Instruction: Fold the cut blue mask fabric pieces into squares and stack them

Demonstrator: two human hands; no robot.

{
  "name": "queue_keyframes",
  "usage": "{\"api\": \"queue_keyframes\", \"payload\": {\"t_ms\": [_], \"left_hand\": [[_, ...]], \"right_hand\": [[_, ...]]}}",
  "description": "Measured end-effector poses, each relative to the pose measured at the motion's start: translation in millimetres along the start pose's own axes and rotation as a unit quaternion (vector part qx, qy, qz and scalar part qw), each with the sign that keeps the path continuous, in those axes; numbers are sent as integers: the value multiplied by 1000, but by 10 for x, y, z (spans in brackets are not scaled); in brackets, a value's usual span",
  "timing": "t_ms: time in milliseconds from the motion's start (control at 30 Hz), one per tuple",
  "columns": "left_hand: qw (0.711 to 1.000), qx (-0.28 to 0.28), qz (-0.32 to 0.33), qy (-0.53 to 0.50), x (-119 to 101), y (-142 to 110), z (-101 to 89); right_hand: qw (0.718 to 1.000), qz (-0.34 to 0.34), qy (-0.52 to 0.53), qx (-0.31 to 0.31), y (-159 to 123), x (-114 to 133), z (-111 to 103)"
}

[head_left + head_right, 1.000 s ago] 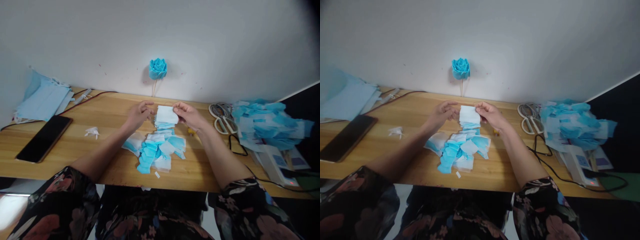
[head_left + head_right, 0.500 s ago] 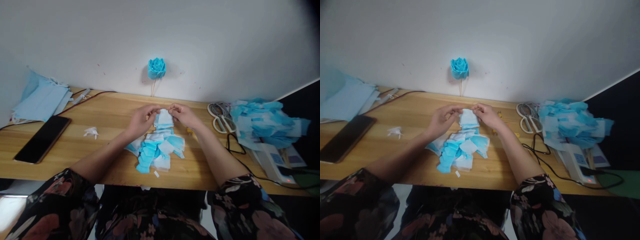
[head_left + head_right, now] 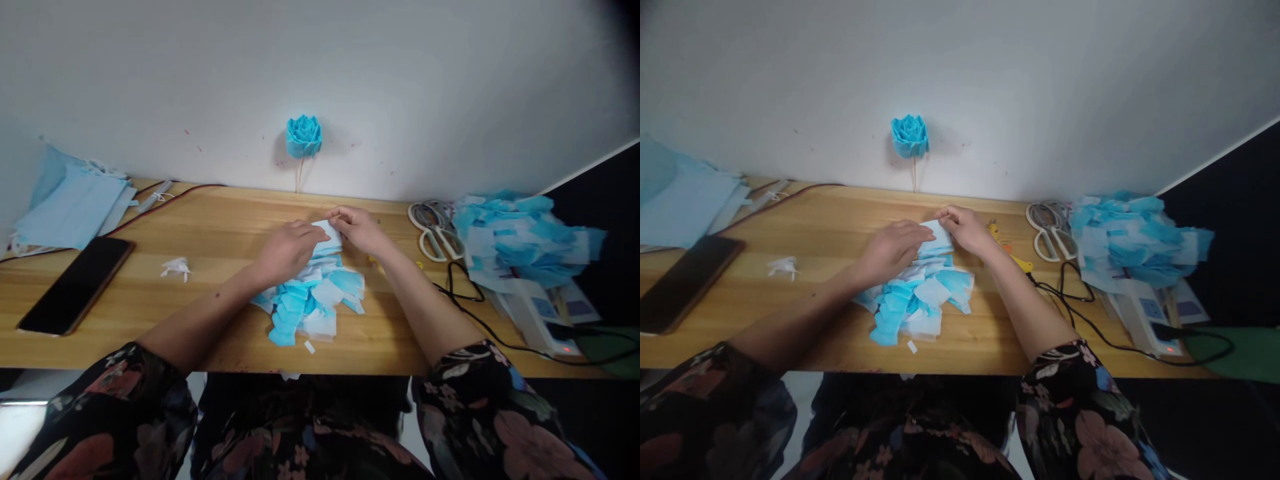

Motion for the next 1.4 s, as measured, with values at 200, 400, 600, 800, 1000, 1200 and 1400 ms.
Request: {"api": "queue_keyframes", "payload": {"t_ms": [200, 400, 600, 800, 1000, 1200, 1400], "left_hand": [[993, 105, -28, 47, 46, -11, 78], [988, 123, -69, 66, 31, -29, 110], [988, 97, -111, 36, 23, -19, 97], [998, 12, -58, 23, 51, -15, 48], [998, -55, -29, 14, 66, -21, -29], [997, -73, -8, -13, -43, -14, -106], [998, -54, 10, -27, -131, 3, -145]], "right_hand": [[986, -28, -122, -107, -132, 60, -31], [962, -81, -237, -113, -652, 405, -139], [954, -37, -297, 16, -1097, 375, -157], [927, -63, -363, 71, -1296, 284, -4], [914, -87, -396, 19, -1303, 200, 146], [938, -89, -330, -52, -1281, 299, -2], [947, -86, -309, -28, -1234, 350, -32]]}}
Point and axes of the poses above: each hand's wrist, its own y-axis towards the middle knuckle, its own z-axis out of the palm, x = y × z, the point moved 2 cm from there along y, towards the middle knuckle, and after that the axes turned 4 degrees about x, right-handed, at the moved point
